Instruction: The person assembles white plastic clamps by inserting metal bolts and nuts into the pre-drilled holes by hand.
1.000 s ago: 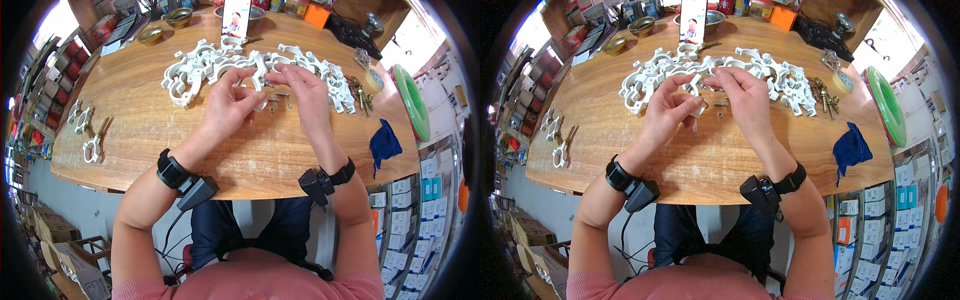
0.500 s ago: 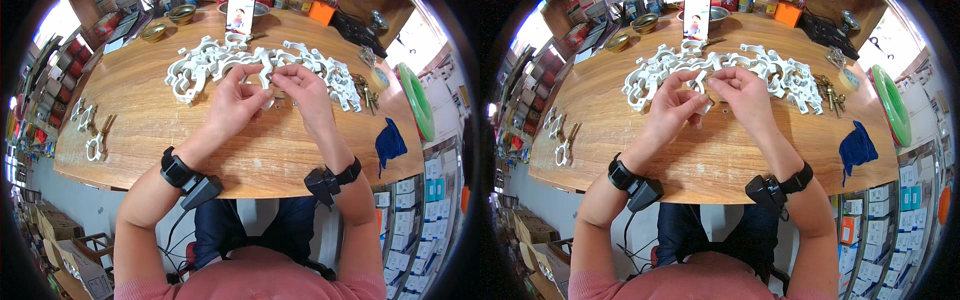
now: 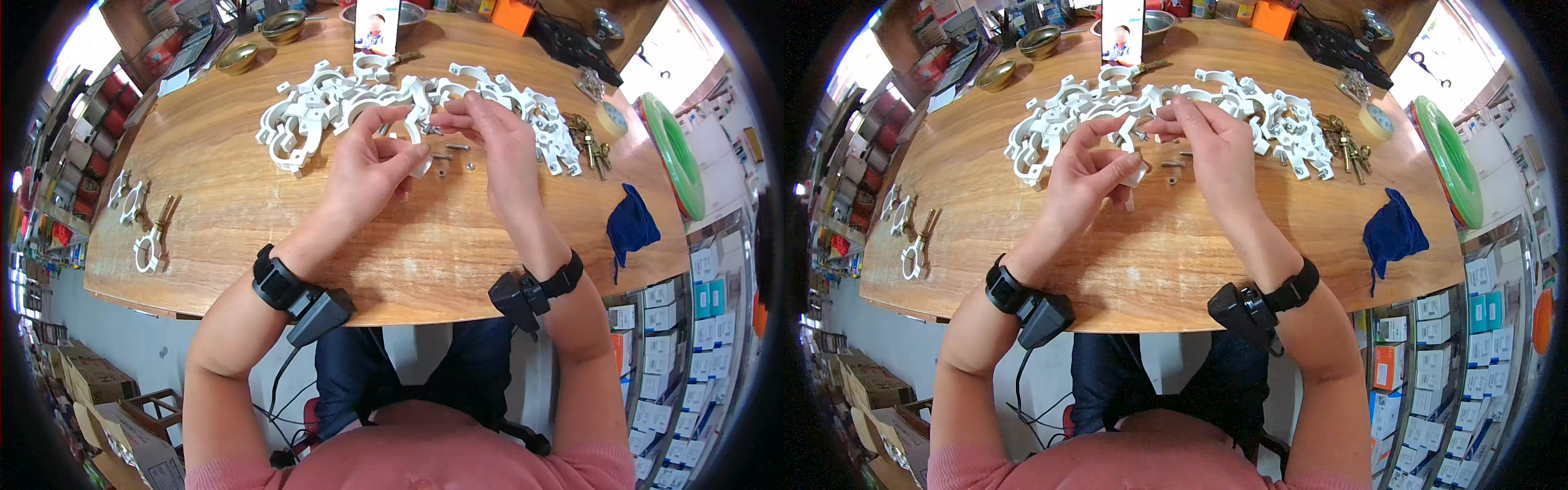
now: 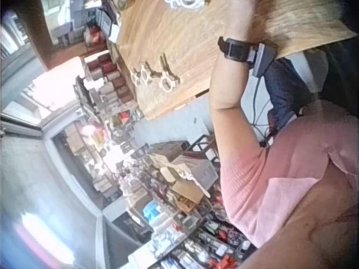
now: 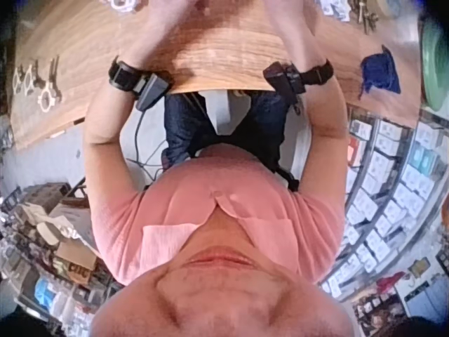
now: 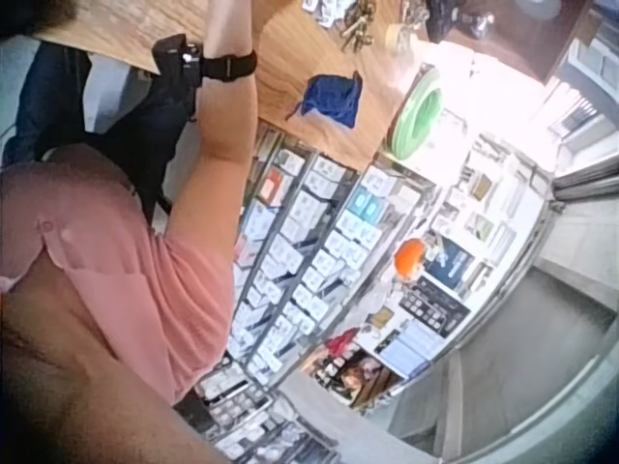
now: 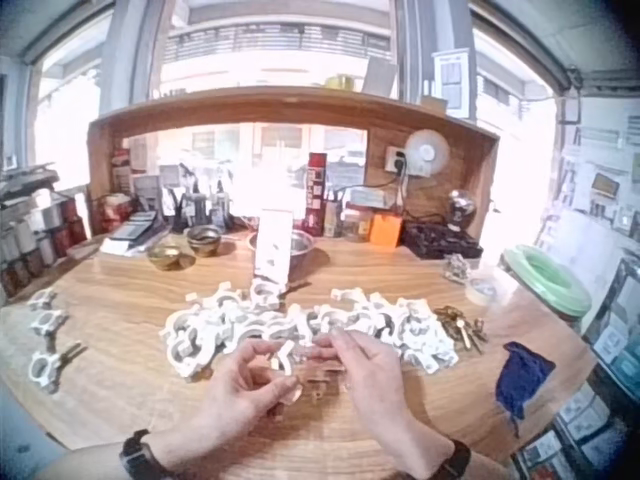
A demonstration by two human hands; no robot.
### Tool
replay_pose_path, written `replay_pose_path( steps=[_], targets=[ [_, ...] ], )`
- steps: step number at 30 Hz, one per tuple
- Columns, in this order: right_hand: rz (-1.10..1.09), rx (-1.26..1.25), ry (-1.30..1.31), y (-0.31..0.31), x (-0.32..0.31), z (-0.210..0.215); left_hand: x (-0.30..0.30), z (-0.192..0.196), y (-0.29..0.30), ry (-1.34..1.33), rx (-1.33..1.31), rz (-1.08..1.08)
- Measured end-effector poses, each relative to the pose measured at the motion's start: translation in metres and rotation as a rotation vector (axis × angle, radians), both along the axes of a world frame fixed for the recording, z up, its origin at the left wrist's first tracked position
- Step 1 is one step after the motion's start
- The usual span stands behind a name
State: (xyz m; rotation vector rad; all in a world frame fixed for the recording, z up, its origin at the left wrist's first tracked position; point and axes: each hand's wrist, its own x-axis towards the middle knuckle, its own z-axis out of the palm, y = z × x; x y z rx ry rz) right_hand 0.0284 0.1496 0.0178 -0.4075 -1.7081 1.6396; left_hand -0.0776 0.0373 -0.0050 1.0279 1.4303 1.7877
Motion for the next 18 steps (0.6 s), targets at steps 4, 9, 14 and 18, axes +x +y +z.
replay_pose_path(
  steps=[4,9,14,18],
  targets=[
    [0.026,0.053,0.021,-0.0001,-0.0036,-0.0039,-0.0028,-0.0007,-0.0010,0.041,-0.028,0.033],
    [0.001,0.093,0.014,0.0020,-0.0007,-0.0012,-0.0029,0.0007,-0.0011,0.014,-0.040,0.028],
    [-0.011,0.100,0.024,-0.0004,-0.0019,-0.0003,-0.0047,-0.0011,-0.0008,0.018,-0.048,0.035],
    [-0.023,0.086,0.052,0.0007,0.0007,-0.0017,-0.0011,0.0000,0.0002,0.025,-0.032,0.030]
  ],
)
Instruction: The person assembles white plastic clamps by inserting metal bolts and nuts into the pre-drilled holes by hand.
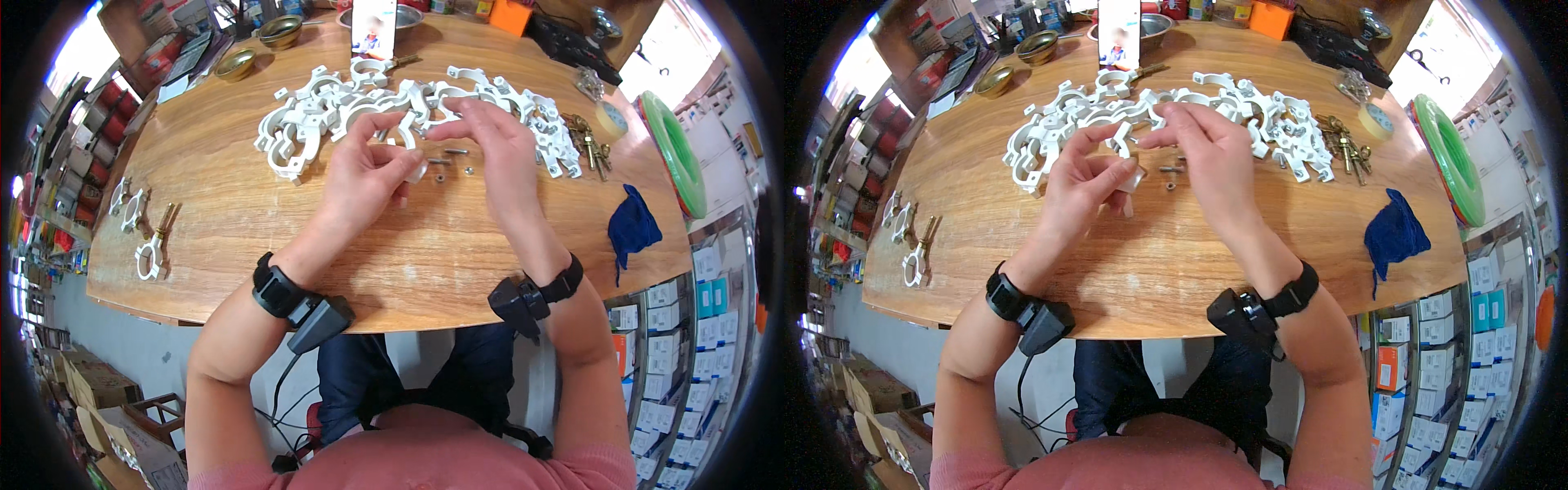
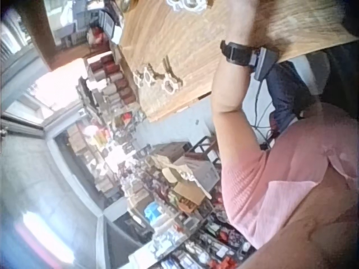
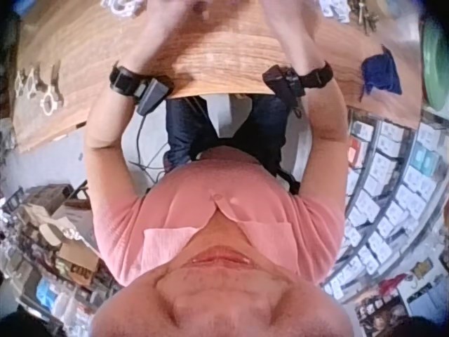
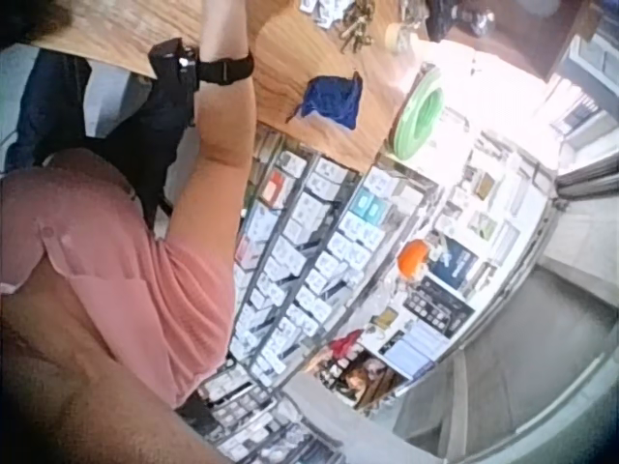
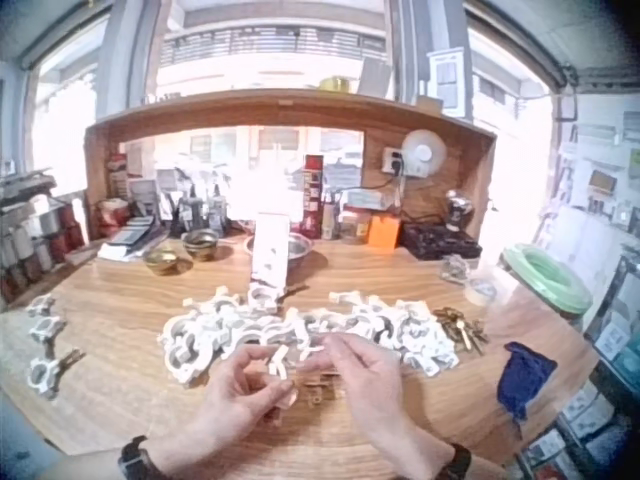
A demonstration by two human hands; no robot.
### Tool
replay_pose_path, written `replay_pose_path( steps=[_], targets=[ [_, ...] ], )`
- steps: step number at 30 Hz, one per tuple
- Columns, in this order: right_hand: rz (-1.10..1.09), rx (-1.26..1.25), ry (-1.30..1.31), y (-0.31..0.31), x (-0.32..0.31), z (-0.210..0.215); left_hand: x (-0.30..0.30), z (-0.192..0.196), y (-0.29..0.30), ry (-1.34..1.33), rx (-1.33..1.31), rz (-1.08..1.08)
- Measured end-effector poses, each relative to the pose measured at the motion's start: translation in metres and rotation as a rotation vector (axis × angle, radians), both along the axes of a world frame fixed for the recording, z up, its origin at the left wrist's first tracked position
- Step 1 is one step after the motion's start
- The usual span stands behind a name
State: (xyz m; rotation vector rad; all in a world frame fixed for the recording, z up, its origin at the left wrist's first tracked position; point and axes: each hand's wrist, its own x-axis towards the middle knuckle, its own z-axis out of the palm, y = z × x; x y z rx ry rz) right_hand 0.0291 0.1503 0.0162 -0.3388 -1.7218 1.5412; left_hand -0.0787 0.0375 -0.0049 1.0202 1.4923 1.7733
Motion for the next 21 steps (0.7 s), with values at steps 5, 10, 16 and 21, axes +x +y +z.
replay_pose_path(
  steps=[5,10,16,21],
  targets=[
    [0.014,0.035,-0.175,0.007,-0.008,-0.015,0.001,0.001,-0.001,-0.014,0.015,-0.008],
    [-0.030,0.038,-0.116,0.002,-0.003,-0.006,0.001,0.004,-0.003,0.001,-0.014,0.003],
    [-0.020,-0.037,-0.075,-0.002,-0.002,-0.001,0.000,0.003,-0.003,0.005,-0.024,0.003],
    [-0.029,0.013,-0.028,0.000,-0.004,-0.002,-0.001,0.001,-0.002,0.008,0.006,-0.008]
  ],
)
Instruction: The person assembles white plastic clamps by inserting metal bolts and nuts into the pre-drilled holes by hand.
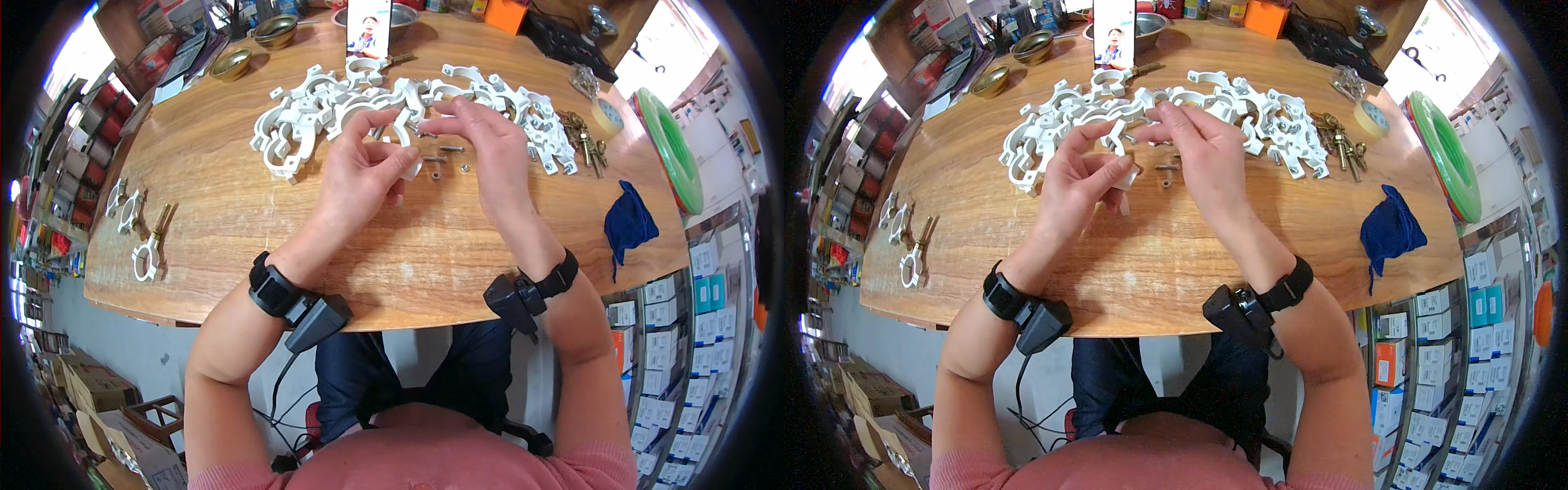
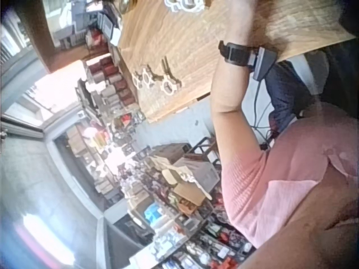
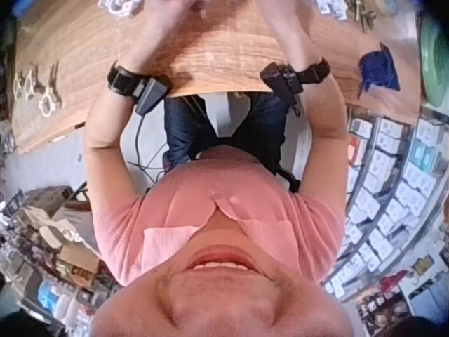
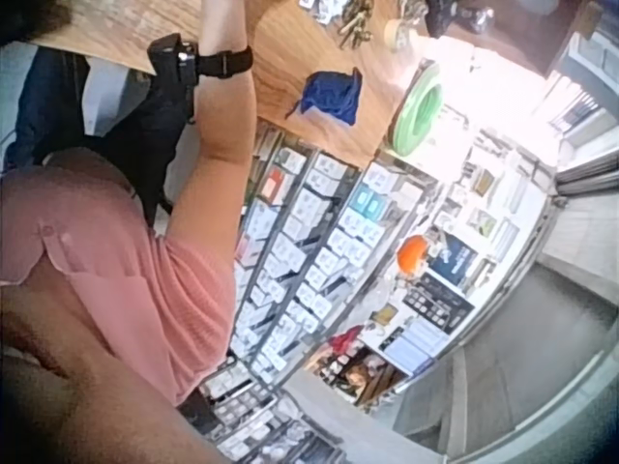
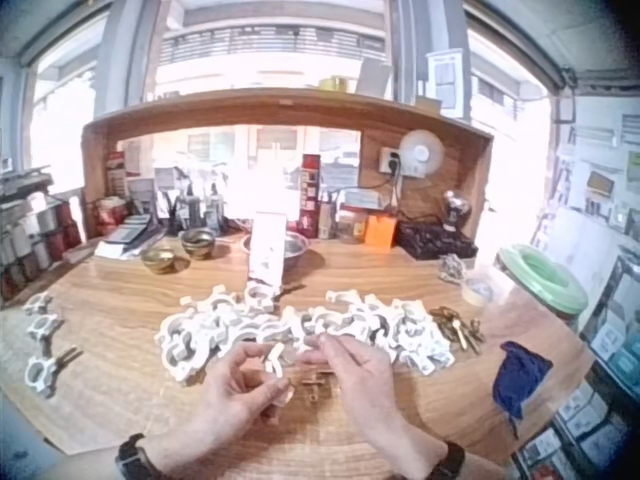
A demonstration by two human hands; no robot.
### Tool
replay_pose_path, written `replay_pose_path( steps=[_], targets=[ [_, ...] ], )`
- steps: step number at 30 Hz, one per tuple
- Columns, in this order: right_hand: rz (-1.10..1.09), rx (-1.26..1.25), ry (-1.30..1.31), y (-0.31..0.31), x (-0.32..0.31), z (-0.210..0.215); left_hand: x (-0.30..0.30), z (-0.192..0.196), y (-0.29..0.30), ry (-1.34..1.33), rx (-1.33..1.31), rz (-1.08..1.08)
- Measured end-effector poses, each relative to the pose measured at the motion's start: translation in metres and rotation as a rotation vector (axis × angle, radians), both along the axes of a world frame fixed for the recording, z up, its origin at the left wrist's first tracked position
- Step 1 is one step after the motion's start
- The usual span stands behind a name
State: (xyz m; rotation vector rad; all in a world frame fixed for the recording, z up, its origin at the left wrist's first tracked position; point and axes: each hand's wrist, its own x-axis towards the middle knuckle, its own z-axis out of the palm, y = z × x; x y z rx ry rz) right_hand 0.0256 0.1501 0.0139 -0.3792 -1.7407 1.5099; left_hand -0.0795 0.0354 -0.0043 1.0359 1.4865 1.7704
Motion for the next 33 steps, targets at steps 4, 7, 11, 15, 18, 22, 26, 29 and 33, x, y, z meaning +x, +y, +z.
replay_pose_path(
  steps=[4,7,11,15,18,22,26,29,33],
  targets=[
    [-0.025,-0.066,0.109,0.000,-0.001,-0.003,0.000,0.000,0.000,-0.006,-0.007,0.011],
    [0.015,-0.055,0.029,0.000,-0.001,-0.002,0.000,0.001,0.000,0.002,-0.013,0.015],
    [0.009,-0.072,0.019,0.006,-0.003,-0.008,0.002,0.002,0.000,-0.011,-0.014,0.014],
    [0.113,-0.248,-0.217,0.002,-0.007,-0.010,0.001,0.002,0.001,-0.003,-0.002,0.010],
    [0.125,-0.149,-0.238,0.004,-0.006,-0.014,0.001,0.002,0.001,0.015,0.005,0.008],
    [0.140,-0.155,-0.182,-0.002,-0.005,-0.013,0.001,0.001,0.001,-0.009,0.023,0.004],
    [0.210,-0.312,-0.188,0.002,-0.007,-0.018,0.000,0.000,-0.001,-0.005,0.030,-0.007],
    [0.227,-0.345,-0.234,0.000,-0.006,-0.016,0.001,0.002,-0.001,0.005,0.026,-0.008],
    [0.158,-0.233,-0.209,-0.003,-0.008,-0.014,0.000,0.003,-0.001,0.010,0.004,-0.016]
  ],
)
